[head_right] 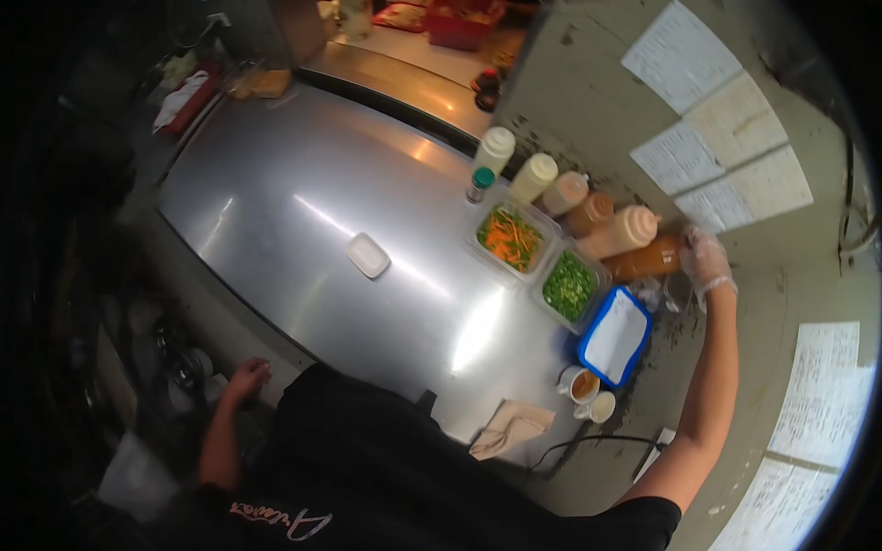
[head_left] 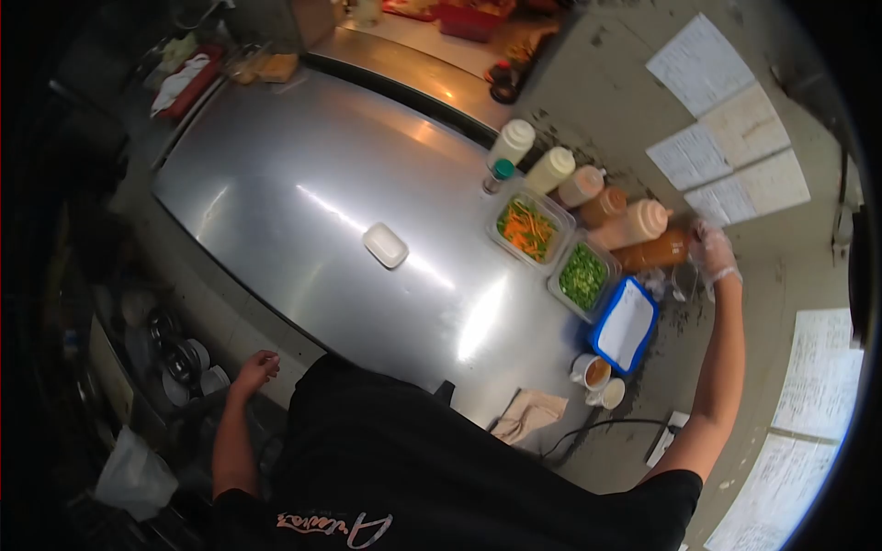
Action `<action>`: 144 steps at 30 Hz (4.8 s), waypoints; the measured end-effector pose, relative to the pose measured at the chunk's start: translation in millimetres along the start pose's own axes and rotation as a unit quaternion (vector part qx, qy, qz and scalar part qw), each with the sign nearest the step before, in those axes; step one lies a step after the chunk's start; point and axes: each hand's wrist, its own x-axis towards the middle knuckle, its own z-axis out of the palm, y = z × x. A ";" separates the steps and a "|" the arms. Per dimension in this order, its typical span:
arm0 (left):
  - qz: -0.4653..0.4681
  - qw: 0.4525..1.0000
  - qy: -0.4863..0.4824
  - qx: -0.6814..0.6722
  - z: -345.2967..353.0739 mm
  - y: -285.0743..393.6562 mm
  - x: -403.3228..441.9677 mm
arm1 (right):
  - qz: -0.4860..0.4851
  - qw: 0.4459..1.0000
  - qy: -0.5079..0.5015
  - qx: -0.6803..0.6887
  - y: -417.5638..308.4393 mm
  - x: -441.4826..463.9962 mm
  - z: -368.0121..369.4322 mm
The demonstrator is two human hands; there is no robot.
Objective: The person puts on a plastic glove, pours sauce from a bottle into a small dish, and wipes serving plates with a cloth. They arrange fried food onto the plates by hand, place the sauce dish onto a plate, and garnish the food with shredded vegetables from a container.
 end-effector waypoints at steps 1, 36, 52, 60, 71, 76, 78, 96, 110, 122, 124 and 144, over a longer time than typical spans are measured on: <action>0.003 1.000 0.002 0.001 -2.3 1.9 -1.7 | 0.029 1.000 -0.004 0.000 -2.6 2.8 -1.4; 0.004 0.997 -0.039 0.061 -30.7 4.0 29.9 | 0.347 0.739 0.295 0.496 48.1 -9.3 120.6; 0.031 0.992 -0.070 0.098 -42.3 38.8 28.2 | 0.297 0.856 0.372 0.202 -74.2 -55.0 51.0; 0.023 0.947 -0.136 0.291 -61.1 184.2 43.8 | 0.162 0.828 0.425 0.328 -109.6 -104.0 -42.6; 0.334 0.928 -0.052 0.158 90.8 319.0 116.7 | 0.174 0.769 0.300 0.536 -267.3 -186.5 -11.8; 0.292 0.945 -0.059 0.136 108.4 325.9 119.5 | 0.204 0.786 0.253 0.527 -338.6 -212.2 38.6; 0.283 0.950 -0.070 0.116 111.2 324.4 130.3 | 0.198 0.786 0.295 0.505 -361.0 -214.5 48.0; 0.582 0.729 -0.130 0.337 110.7 326.3 94.8 | 0.172 0.777 0.133 0.591 -390.4 -218.2 136.5; 0.586 0.782 -0.125 0.172 96.0 370.8 -71.4 | 0.137 0.828 0.369 0.399 -419.2 -208.1 121.3; 0.634 0.749 -0.126 0.148 87.8 392.9 -127.8 | 0.045 0.910 0.395 0.117 -390.6 -213.6 12.5; 0.637 0.746 -0.127 0.149 89.0 393.4 -128.0 | 0.041 0.911 0.398 0.103 -385.2 -213.2 6.0; 0.657 0.726 -0.135 0.153 87.8 397.8 -121.0 | 0.031 0.919 0.391 0.050 -379.3 -215.7 -13.1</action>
